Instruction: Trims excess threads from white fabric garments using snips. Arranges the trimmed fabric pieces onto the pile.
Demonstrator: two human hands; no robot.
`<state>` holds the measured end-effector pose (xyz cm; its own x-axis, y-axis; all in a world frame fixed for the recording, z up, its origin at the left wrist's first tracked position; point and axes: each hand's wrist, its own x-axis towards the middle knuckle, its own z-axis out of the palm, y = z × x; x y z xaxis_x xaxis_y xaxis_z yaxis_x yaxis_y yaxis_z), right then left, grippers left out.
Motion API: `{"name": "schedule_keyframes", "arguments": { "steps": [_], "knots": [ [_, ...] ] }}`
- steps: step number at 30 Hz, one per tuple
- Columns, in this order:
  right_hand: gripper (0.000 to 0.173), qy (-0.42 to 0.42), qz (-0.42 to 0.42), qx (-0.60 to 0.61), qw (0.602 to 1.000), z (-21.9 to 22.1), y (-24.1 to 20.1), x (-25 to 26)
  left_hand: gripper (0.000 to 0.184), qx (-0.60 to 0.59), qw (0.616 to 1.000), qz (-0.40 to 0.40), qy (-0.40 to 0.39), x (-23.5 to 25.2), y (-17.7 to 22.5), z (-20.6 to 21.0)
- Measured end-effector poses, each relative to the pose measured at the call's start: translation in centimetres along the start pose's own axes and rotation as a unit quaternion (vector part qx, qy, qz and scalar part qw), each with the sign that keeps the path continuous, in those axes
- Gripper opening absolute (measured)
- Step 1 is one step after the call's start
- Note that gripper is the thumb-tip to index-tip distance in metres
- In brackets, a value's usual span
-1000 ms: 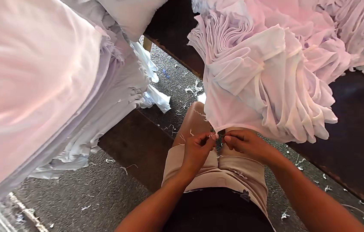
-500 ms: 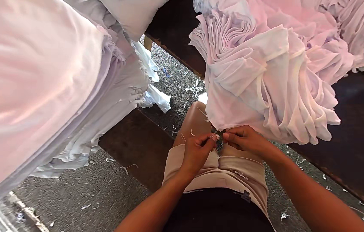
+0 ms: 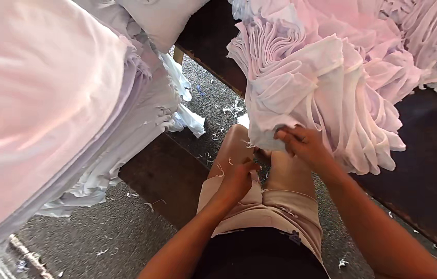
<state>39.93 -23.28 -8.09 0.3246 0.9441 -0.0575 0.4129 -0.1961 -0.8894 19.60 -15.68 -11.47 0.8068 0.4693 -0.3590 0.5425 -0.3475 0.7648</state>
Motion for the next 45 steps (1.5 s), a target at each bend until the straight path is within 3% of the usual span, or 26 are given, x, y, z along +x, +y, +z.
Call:
{"name": "schedule_keyframes", "arguments": {
  "steps": [2,5,8,12,16,18,22,23,27,33,37,45],
  "knots": [
    [0.026,0.03,-0.034,0.0,0.999,-1.6,-0.5,0.8,0.027,-0.016,0.998,-0.013,0.058,0.8,-0.4,-0.3],
    [0.027,0.048,-0.017,0.052,0.997,-2.9,-0.5,1.6,0.043,-0.021,0.996,-0.077,0.038,2.9,-1.0,-1.4],
    [0.027,0.043,0.006,0.068,0.997,-2.8,-0.4,2.1,0.05,-0.062,0.987,-0.071,0.131,4.8,-1.6,-0.9],
    [0.024,0.046,0.001,0.07,0.997,-2.3,-0.1,2.2,0.033,-0.189,0.956,-0.056,0.218,6.2,-1.2,-0.3],
    [0.022,0.053,-0.022,0.034,0.998,-2.0,-0.1,1.8,0.016,-0.259,0.891,0.085,0.362,4.9,-1.8,1.1],
    [0.023,0.06,-0.037,0.012,0.997,-1.6,0.1,1.6,0.016,-0.32,0.879,0.064,0.347,4.0,-1.6,1.0],
    [0.023,0.037,-0.022,-0.03,0.999,-0.2,-0.3,1.0,0.027,-0.491,0.845,-0.063,0.203,3.3,0.1,0.0],
    [0.024,0.012,-0.008,-0.032,0.999,0.1,-0.7,0.6,0.03,-0.498,0.846,-0.07,0.176,3.0,0.3,-0.2],
    [0.027,-0.17,0.037,0.003,0.985,0.7,-1.1,-0.6,0.012,-0.417,0.897,-0.06,0.135,1.0,-0.2,-1.0],
    [0.03,-0.281,0.092,0.056,0.954,1.2,-1.0,-1.1,0.011,-0.352,0.909,0.018,0.222,-1.1,-2.0,-0.7],
    [0.028,-0.263,0.138,0.083,0.951,2.0,-1.6,-1.3,0.011,-0.356,0.895,0.068,0.259,-1.4,-2.2,-0.1],
    [0.028,-0.212,0.148,0.109,0.96,3.8,-2.2,-1.0,0.012,-0.38,0.888,0.089,0.241,-0.8,-2.2,0.3]
  ]
}}
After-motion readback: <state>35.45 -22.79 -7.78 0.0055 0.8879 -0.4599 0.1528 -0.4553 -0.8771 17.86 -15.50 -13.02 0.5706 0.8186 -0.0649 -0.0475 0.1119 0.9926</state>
